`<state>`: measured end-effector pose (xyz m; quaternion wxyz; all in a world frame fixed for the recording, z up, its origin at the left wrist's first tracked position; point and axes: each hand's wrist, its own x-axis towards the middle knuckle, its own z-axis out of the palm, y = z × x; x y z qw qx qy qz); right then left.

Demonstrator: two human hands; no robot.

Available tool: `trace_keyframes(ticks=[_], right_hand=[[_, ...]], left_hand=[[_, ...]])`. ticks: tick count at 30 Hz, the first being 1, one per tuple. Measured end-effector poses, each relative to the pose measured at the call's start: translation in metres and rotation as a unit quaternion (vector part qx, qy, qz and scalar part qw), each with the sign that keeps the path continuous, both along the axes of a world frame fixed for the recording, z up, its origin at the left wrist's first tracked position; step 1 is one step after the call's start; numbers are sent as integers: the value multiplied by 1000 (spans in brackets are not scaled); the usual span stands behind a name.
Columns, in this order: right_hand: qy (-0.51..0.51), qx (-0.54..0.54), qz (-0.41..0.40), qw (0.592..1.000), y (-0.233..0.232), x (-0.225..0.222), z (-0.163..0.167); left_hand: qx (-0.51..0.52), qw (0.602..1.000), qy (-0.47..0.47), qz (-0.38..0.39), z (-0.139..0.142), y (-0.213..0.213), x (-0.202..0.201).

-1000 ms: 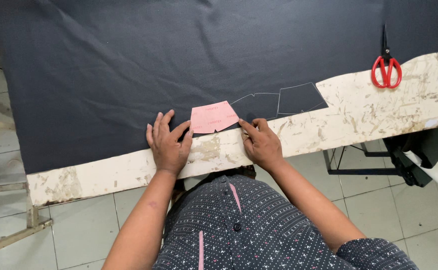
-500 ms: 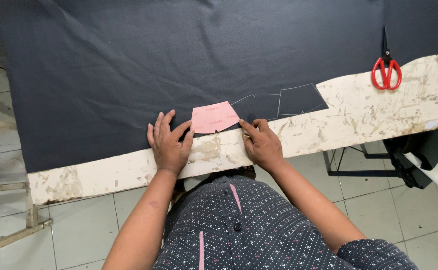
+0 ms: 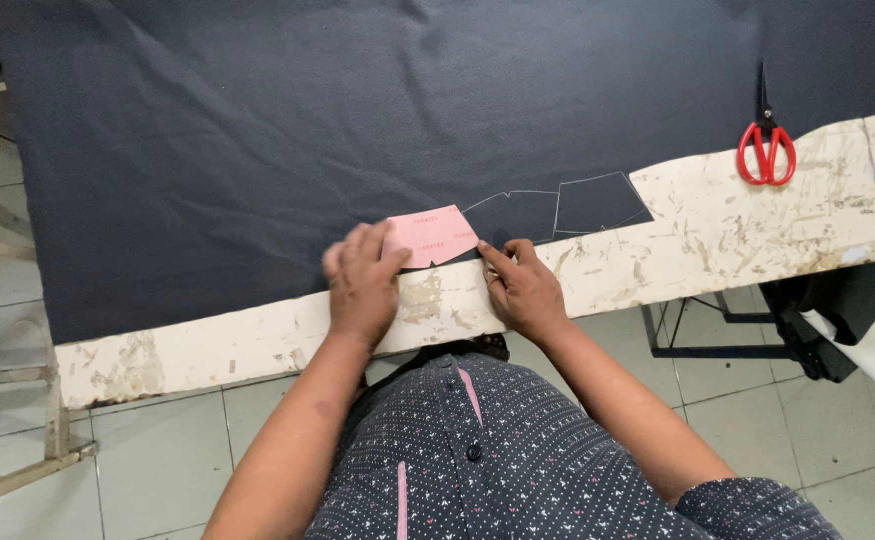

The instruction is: The person places a pink paper pattern on a dark fabric and uses a white marking tool to trace its outline. The person repeats this process for several pattern pieces, creating multiple marked outlines on the fabric.

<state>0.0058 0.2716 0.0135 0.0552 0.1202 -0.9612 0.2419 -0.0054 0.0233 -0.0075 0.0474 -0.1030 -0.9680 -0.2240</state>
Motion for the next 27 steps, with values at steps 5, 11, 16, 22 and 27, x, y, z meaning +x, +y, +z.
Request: trace_keyframes(ticks=[5,11,16,22,27], right_hand=[[-35,-3,-6,999,0,-1,2],[-143,-75,-10,987,15,-12,-8],[-121,-219,-27,968,44,-45,-4],[-100,-200,-47,974,21,-71,29],[-167,-246,61,953,-37,-80,48]], left_hand=[[-55,993,-38,-102,6,21,-7],[-92,980,-23,-177,22,52,-4],[-119,972,-27,-201,24,60,1],[-94,970,-82,-209,23,60,-1],[-82,975,-75,-192,14,62,2]])
